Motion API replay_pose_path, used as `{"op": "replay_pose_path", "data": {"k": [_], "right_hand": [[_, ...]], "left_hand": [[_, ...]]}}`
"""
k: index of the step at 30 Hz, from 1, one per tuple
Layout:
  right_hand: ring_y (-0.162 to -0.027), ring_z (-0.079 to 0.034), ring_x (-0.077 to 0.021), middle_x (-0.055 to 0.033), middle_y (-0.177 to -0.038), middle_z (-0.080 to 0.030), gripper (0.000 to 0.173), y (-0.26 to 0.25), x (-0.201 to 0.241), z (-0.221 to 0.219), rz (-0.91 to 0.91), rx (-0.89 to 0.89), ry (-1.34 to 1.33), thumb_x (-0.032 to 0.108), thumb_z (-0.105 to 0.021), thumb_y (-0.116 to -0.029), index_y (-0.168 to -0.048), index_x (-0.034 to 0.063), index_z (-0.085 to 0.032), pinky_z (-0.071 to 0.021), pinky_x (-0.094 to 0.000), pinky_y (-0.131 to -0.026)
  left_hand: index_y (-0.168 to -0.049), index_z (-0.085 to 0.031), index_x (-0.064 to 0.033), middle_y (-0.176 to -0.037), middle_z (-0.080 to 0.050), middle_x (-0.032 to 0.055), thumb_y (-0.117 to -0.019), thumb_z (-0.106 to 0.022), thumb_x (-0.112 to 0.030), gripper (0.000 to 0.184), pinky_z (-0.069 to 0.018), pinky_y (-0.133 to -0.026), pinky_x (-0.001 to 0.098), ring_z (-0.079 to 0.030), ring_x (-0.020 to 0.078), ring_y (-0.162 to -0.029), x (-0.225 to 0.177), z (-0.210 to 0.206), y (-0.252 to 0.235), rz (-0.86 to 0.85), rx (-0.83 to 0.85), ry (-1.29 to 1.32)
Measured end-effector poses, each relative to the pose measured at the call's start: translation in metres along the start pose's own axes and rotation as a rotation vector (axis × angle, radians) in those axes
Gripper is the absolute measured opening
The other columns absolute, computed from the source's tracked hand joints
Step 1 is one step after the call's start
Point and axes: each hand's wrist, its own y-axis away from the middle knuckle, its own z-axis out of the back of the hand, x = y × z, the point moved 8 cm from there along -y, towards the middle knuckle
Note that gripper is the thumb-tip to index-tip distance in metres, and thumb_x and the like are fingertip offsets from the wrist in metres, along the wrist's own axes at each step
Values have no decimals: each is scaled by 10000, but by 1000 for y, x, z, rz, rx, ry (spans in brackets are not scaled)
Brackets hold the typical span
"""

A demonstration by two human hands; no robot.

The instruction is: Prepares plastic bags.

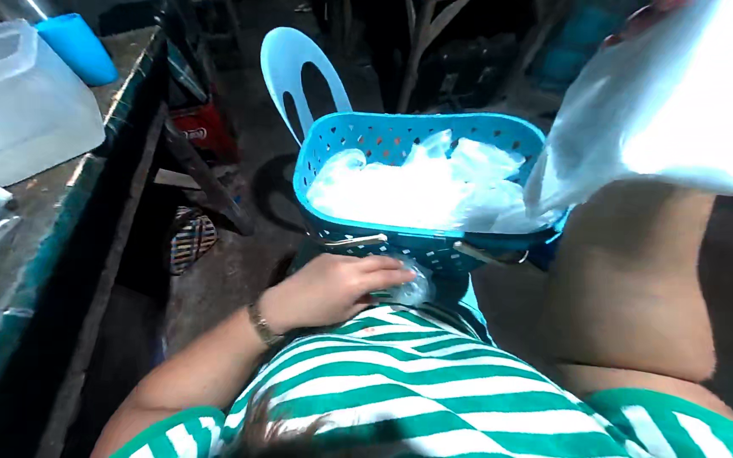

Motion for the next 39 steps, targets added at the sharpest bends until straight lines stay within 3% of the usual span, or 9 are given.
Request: {"op": "replay_pose_path", "data": {"k": [4,8,11,15,20,25,28,33,39], "right_hand": [[-875,-718,-141,-69,-950,-696,199,10,-10,-10,33,-109,0,216,-570,-959,-1044,36,-561,-611,-245,-748],[-1147,-642,-272,-211,-1213,-615,450,26,-15,-13,113,-81,-155,234,-262,-1033,-1270,-87,-472,-525,-358,-1020],[-843,-691,-72,-2,-874,-690,428,27,-2,-64,164,-416,352,38,-126,-1034,-1029,37,-554,-578,-200,-774],[-733,-612,100,190,-798,-631,210,28,2,-131,237,-506,1038,-41,-451,-967,-961,138,-561,-542,-119,-718],[-695,-561,96,145,-795,-567,109,26,-25,-142,42,-414,1194,118,-473,-1071,-1022,97,-568,-513,-122,-686],[-602,-494,61,100,-721,-527,154,33,-46,-136,-179,-431,1263,207,-532,-1067,-956,119,-595,-436,-123,-593],[-644,-518,16,51,-761,-567,178,31,-61,-142,-291,-372,1369,227,-550,-1063,-988,89,-632,-449,-189,-634],[-626,-518,10,49,-733,-587,187,29,-82,-154,-344,-221,1348,231,-585,-1050,-960,91,-673,-441,-196,-611],[-1021,-651,-42,15,-1158,-675,375,50,-59,-130,-259,-414,911,298,-415,-1107,-1354,60,-569,-546,-247,-902]], "left_hand": [[-1332,-646,-86,-1195,-716,123,-975,-617,-82,359,-603,-703,467,-739,295,-898,6,-41,-32,-51,0,-55],[-1061,-739,-29,-903,-725,116,-940,-604,-21,181,-580,-726,350,-710,209,-809,-23,-8,-38,-224,-123,156],[-1051,-722,36,-984,-722,122,-924,-634,7,157,-564,-867,232,-684,105,-943,-40,71,-35,-276,-371,320],[-1030,-693,90,-943,-680,154,-911,-644,25,144,-527,-756,201,-634,98,-839,-3,139,-50,-114,-690,-28],[-1546,-437,-63,-1567,-394,271,-861,-829,-182,798,-427,-998,696,-494,528,-1304,95,82,-77,598,139,-274],[-1276,-658,-13,-1241,-678,75,-1096,-440,-200,339,-540,-945,320,-657,144,-1097,72,116,-59,417,-668,358],[-1308,-614,-105,-1107,-716,-2,-1058,-235,-628,693,-587,-842,284,-691,77,-963,41,91,-54,354,-545,1036],[-1191,-632,-34,-915,-722,71,-989,-605,-2,207,-602,-628,253,-694,91,-701,40,72,-48,505,-594,1016],[-1218,-629,-75,-938,-734,43,-1002,-588,-7,230,-619,-655,254,-713,84,-731,46,82,-32,494,-784,1055]]}}
